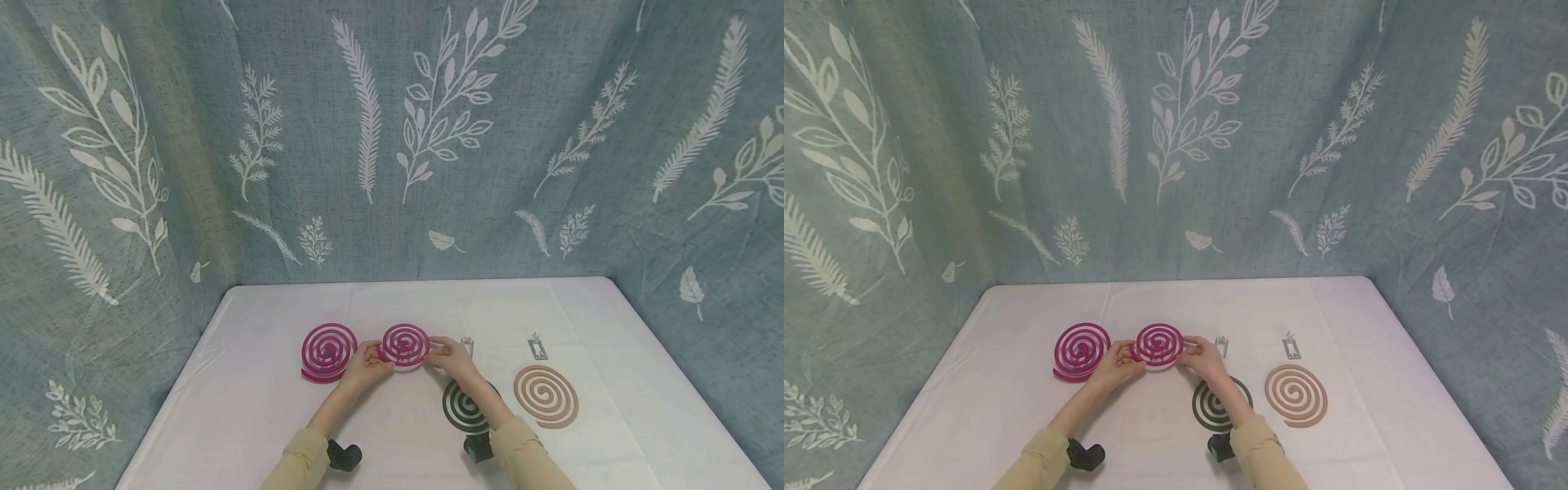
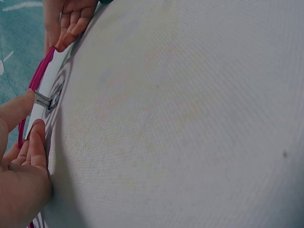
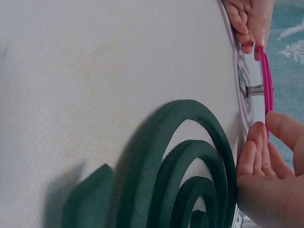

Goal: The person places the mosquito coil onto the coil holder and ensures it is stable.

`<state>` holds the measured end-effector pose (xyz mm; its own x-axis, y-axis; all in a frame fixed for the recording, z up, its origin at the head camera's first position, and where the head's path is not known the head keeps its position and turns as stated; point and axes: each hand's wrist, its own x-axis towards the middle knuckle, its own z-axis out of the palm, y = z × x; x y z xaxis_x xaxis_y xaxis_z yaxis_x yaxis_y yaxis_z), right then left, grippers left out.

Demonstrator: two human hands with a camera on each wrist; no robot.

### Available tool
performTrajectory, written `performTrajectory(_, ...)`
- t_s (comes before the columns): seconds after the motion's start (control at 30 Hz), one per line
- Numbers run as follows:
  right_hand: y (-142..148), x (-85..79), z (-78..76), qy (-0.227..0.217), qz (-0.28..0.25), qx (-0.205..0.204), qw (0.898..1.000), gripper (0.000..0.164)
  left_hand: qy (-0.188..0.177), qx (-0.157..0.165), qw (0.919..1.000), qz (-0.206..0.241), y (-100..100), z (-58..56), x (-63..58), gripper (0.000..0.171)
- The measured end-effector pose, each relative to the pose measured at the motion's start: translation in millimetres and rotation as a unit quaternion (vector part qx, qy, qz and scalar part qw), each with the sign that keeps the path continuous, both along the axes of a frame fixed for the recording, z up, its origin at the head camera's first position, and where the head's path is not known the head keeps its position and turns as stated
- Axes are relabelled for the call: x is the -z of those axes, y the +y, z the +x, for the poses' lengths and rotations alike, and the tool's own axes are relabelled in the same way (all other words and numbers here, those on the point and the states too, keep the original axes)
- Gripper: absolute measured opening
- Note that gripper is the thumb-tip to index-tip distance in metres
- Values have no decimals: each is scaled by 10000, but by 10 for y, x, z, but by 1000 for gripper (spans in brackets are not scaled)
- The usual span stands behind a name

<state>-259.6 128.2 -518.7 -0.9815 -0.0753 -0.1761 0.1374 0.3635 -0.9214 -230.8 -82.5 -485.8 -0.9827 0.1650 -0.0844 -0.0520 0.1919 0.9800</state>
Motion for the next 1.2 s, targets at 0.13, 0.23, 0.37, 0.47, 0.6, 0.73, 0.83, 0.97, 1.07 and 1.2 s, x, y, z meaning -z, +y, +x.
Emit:
performTrajectory(0.13, -2, 2, -1, 4, -24, -2, 10000, 52, 3, -5, 10000, -11, -1, 3, -6, 55)
performTrajectory(0.23, -6, 3, -1, -1, -49, 3, 10000, 52, 18, -17, 10000, -30, -1, 4, -6, 55)
performTrajectory(0.37, -14, 9, -4, -40, -47, 27, 10000, 52, 54, -30, 10000, -54, 0, 7, -7, 55)
performTrajectory(0.47, -16, 3, -1, -48, -37, 38, 10000, 53, 75, -41, 10000, -40, 1, 17, -22, 55)
performTrajectory(0.6, -20, 2, 1, -43, -51, 36, 10000, 53, 74, -31, 10000, -14, -3, 16, -18, 55)
performTrajectory(0.73, -25, 14, -7, -39, -58, 37, 10000, 52, 66, -15, 10000, -16, -15, -42, 78, 57)
performTrajectory(0.83, -27, 15, -9, -52, -61, 58, 10000, 52, 59, -41, 10000, -17, -24, -112, 207, 59)
performTrajectory(0.97, -29, 19, -5, -50, -39, 72, 10000, 51, 38, -91, 9999, -48, -35, -175, 341, 62)
performTrajectory(1.07, -28, 21, -2, -29, -36, 74, 10000, 51, 34, -112, 9999, -75, -41, -186, 367, 64)
performTrajectory(1.2, -22, 18, -3, -1, -82, 61, 9999, 52, 28, -102, 9999, -50, -48, -182, 361, 65)
